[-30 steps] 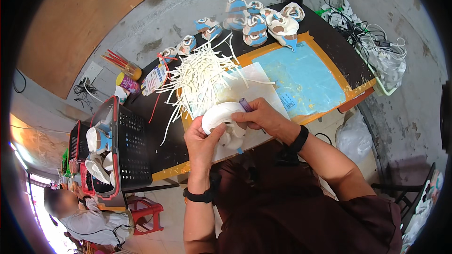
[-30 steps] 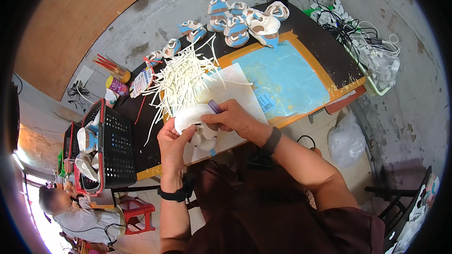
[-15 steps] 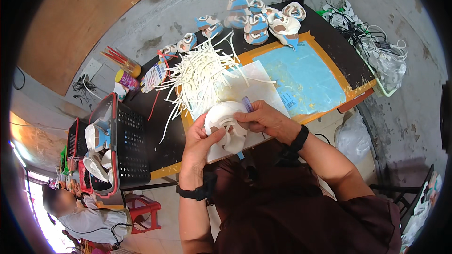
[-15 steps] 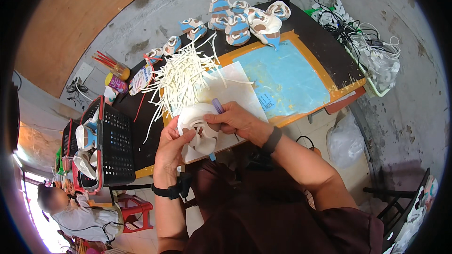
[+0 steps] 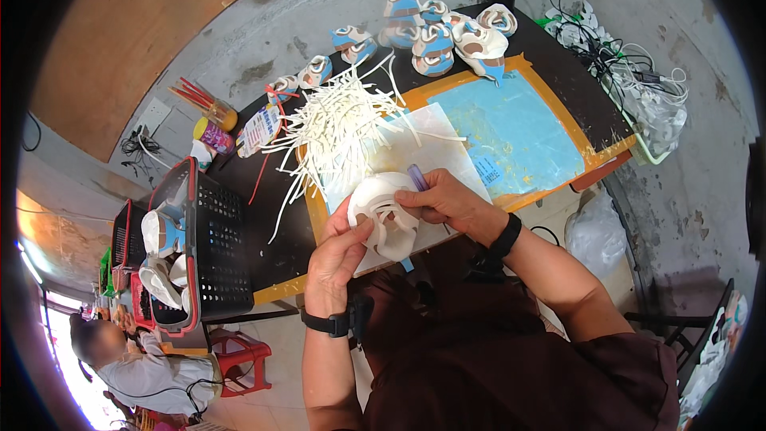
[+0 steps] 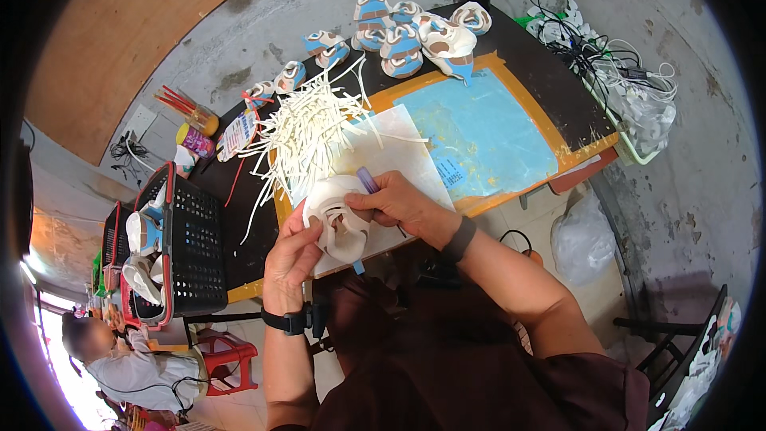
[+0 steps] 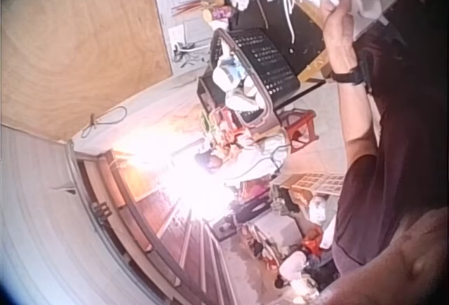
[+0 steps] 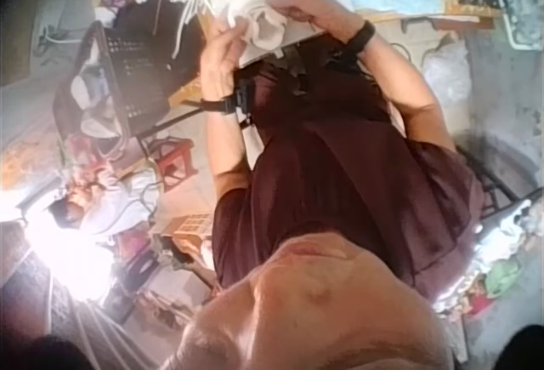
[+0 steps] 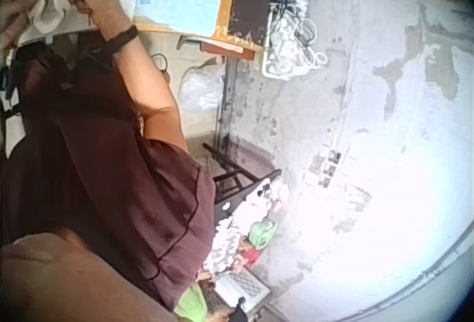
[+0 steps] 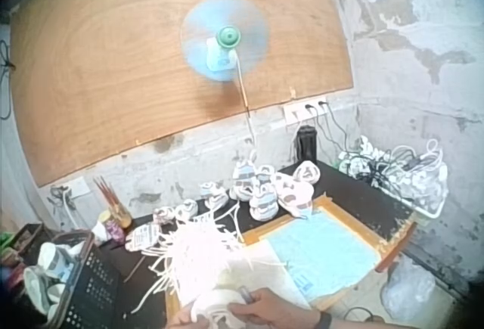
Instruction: Cleaning and scraping excess material from shoe upper components using a small tool.
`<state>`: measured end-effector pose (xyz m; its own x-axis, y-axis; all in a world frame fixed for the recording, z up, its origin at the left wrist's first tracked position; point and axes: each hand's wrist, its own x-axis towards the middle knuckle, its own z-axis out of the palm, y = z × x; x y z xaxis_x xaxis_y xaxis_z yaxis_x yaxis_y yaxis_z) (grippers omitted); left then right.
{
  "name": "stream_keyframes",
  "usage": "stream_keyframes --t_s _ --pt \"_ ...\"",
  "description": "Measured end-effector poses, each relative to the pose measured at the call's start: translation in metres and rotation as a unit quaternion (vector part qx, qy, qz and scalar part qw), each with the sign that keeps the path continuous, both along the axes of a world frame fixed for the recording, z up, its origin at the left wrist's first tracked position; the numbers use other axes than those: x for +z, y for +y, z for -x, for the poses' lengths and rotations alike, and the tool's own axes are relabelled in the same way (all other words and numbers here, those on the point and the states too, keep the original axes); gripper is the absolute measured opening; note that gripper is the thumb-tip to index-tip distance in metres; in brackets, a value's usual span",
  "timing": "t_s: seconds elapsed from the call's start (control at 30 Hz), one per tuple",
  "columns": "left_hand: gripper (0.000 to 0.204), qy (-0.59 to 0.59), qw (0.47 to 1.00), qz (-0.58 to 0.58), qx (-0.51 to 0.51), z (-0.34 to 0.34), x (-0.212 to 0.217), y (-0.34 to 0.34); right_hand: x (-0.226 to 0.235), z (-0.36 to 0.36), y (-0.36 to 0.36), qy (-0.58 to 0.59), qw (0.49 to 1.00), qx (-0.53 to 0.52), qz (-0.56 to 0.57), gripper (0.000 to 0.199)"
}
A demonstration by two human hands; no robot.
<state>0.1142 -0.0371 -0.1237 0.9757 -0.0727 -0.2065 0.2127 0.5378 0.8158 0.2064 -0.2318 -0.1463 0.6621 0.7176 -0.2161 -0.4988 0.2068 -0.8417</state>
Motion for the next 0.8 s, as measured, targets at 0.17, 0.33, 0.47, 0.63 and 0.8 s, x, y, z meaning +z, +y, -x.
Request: stream_keyframes --t_s 0.17,0.33,0.47,0.63,0.8 --pt "0.068 -0.019 0.999 -0.028 -0.038 -0.001 -0.002 0.003 0.0 0.002 -0.001 -0.007 1.0 -0.012 0.018 0.021" --pt "0.071 -0.042 0.998 -0.04 -0.018 0.0 -0.005 0.005 -0.006 0.001 0.0 0.004 1.0 -0.019 -0.006 0.021" --pt "0.069 -0.053 0.997 -0.058 -0.009 -0.002 -0.003 0.002 -0.003 0.003 0.001 -0.142 0.982 -0.065 0.103 0.02" --pt "0.061 -0.053 0.987 -0.151 0.021 -0.003 -0.006 0.001 0.008 0.022 0.004 -0.501 0.838 -0.197 0.095 0.02" --pt "0.061 -0.058 0.987 -0.151 0.01 -0.004 -0.006 -0.002 0.008 0.023 0.01 -0.551 0.812 -0.136 0.139 0.016"
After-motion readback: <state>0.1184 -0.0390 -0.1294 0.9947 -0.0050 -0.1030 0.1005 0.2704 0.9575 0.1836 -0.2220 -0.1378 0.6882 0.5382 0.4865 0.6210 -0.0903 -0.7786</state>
